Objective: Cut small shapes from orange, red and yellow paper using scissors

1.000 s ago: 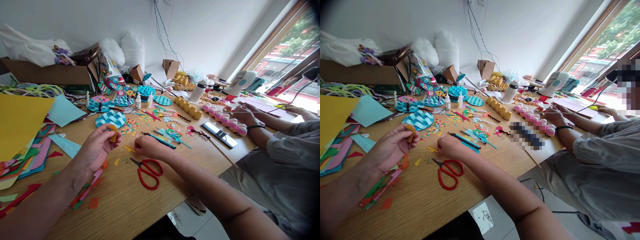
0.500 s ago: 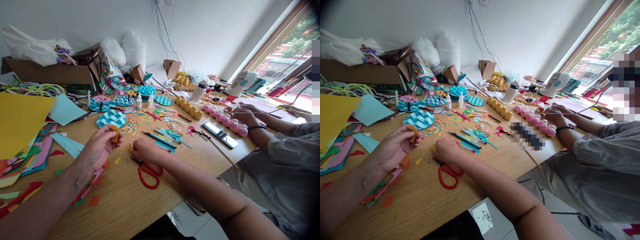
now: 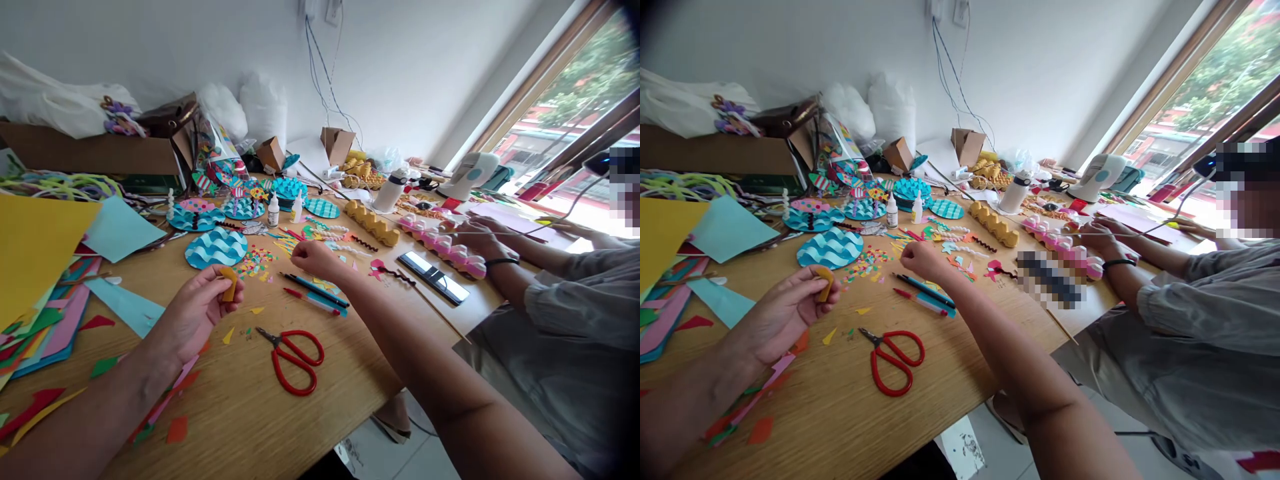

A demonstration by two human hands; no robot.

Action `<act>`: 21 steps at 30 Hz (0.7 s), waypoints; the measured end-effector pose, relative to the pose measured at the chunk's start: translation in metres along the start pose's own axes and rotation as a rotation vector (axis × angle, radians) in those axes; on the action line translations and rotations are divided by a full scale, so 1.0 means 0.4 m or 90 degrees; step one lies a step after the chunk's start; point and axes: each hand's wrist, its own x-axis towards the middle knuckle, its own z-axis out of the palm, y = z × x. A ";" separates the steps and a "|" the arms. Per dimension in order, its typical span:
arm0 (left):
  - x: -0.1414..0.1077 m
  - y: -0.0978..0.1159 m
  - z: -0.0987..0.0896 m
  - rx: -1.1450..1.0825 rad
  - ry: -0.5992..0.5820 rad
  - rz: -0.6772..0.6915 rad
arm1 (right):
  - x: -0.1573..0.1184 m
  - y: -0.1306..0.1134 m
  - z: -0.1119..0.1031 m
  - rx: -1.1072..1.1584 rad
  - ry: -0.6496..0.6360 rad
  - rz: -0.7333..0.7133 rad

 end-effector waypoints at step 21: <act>0.017 -0.034 -0.021 0.009 -0.013 -0.016 | 0.074 -0.019 -0.014 -0.009 0.002 0.010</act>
